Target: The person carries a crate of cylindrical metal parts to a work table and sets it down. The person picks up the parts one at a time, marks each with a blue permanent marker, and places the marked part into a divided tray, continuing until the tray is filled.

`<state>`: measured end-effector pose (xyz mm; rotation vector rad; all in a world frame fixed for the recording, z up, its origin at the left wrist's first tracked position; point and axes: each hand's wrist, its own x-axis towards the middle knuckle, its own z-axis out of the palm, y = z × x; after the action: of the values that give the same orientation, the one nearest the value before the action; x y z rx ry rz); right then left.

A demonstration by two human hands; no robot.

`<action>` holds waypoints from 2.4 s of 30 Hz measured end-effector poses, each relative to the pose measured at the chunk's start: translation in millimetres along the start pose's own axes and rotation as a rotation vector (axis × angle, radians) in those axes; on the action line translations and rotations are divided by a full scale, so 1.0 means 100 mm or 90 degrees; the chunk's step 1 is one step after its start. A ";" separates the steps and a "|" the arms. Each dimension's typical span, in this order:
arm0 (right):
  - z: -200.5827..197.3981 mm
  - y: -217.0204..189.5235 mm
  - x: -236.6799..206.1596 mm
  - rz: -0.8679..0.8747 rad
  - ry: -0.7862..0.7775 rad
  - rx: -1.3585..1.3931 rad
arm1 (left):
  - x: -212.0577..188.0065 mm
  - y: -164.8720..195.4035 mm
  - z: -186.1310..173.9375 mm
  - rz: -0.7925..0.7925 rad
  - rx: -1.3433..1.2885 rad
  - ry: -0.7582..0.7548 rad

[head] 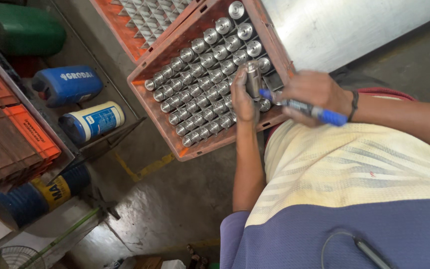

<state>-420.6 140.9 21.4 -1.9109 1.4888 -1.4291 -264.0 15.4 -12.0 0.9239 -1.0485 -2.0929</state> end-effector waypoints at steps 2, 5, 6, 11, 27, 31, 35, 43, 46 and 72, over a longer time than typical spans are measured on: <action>0.03 0.01 -0.02 0.008 -0.001 -0.001 | -0.01 -0.06 0.05 -0.017 -0.007 0.039; 0.08 0.01 -0.11 -0.015 -0.024 0.012 | -0.04 -0.09 0.07 -0.043 -0.064 0.089; 0.08 0.01 -0.14 0.003 -0.016 0.022 | -0.05 -0.08 0.07 -0.040 -0.067 0.083; 0.13 0.04 -0.26 0.055 -0.031 0.050 | -0.06 -0.08 0.06 -0.011 -0.016 0.056; 0.01 0.03 -0.32 0.098 0.085 0.028 | -0.36 0.22 -0.19 -0.009 0.654 0.025; 0.02 0.02 -0.30 0.097 0.068 0.025 | -0.40 0.14 -0.17 -0.023 1.074 0.010; 0.02 0.02 -0.27 0.098 0.061 0.038 | -0.37 0.27 -0.25 0.109 0.959 -0.001; 0.07 -0.09 -0.15 -0.047 -0.075 0.021 | -0.23 0.09 -0.19 0.008 0.041 0.022; 0.13 -0.05 -0.12 0.035 0.003 0.009 | -0.21 -0.07 -0.06 -0.027 -0.013 0.065; -0.01 -0.04 -0.31 0.148 0.103 0.085 | -0.56 0.30 0.00 0.071 0.930 -0.073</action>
<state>-417.8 169.6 8.9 -1.5205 1.5834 -1.5608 -225.9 42.9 30.2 1.2538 -2.6621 -1.0139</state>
